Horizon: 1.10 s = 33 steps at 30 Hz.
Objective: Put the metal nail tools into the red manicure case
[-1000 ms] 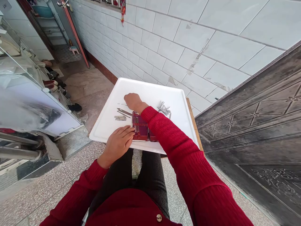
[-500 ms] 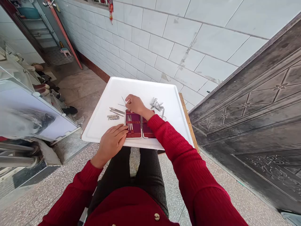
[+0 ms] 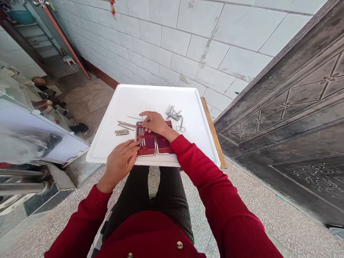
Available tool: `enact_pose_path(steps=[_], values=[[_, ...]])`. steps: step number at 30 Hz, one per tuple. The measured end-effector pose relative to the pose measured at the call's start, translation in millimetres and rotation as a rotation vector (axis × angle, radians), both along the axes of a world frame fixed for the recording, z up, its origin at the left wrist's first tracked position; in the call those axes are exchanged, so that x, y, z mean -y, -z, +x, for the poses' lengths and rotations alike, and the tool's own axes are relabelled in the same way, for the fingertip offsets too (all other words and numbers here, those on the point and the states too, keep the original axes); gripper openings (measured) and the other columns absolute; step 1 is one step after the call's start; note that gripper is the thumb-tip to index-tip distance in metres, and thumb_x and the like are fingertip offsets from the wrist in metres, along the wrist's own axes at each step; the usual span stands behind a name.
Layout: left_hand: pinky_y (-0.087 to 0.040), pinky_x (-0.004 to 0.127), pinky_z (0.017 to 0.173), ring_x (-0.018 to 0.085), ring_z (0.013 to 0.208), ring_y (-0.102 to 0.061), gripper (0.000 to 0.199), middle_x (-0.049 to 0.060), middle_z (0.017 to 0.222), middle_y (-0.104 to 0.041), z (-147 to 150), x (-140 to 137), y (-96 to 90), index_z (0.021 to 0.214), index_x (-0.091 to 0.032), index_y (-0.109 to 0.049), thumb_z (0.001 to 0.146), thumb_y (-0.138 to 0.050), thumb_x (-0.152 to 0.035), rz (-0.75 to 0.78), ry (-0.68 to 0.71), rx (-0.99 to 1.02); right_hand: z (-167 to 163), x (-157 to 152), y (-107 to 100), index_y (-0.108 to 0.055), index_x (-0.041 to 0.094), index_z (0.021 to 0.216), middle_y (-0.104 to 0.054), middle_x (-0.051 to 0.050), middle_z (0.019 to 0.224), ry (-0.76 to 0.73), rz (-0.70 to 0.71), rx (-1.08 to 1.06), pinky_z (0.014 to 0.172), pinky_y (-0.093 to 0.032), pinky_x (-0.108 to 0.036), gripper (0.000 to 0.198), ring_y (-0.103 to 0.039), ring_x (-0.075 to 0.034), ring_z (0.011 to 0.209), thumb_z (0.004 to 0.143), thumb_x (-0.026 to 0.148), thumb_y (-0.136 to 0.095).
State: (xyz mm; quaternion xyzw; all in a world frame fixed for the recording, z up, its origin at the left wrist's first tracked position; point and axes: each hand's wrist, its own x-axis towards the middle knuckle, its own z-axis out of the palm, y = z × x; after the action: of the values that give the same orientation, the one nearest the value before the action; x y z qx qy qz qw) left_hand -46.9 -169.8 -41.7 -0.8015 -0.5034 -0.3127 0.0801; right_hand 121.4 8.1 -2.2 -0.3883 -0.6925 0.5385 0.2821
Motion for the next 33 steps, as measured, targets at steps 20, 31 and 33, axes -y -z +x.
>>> enact_pose_path(steps=[20,31,33], values=[[-0.059,0.046,0.105,0.028,0.126,-0.072,0.023,0.007,0.126,-0.079,0.9,-1.5,-1.4,0.116,-0.02,-0.074,0.102,-0.056,-0.012,0.048,0.007,0.002,-2.6,12.0,-8.0,-0.075,0.015,0.102,-0.071,0.003,0.067,0.03,0.262,0.349,0.074,-0.055,-0.028,0.018,-0.068,-0.014,0.061,0.091,0.008,-0.063],[-0.059,0.047,0.105,0.028,0.128,-0.071,0.024,0.008,0.127,-0.079,-0.7,-1.0,-1.3,0.118,-0.02,-0.073,0.103,-0.056,-0.014,0.037,0.004,-0.016,-5.9,19.0,-15.4,-0.08,0.016,0.095,-0.078,-0.004,0.085,0.049,0.499,0.599,0.074,-0.043,-0.028,0.019,-0.066,-0.018,0.079,0.093,0.013,-0.062],[-0.059,0.047,0.105,0.028,0.128,-0.07,0.024,0.008,0.127,-0.079,-0.6,-0.9,-1.0,0.118,-0.02,-0.073,0.103,-0.055,-0.014,0.032,0.002,-0.02,-5.8,20.8,-16.8,-0.08,0.016,0.092,-0.078,-0.004,0.084,0.042,0.531,0.631,0.072,-0.041,-0.029,0.021,-0.064,-0.018,0.077,0.094,0.012,-0.059]])
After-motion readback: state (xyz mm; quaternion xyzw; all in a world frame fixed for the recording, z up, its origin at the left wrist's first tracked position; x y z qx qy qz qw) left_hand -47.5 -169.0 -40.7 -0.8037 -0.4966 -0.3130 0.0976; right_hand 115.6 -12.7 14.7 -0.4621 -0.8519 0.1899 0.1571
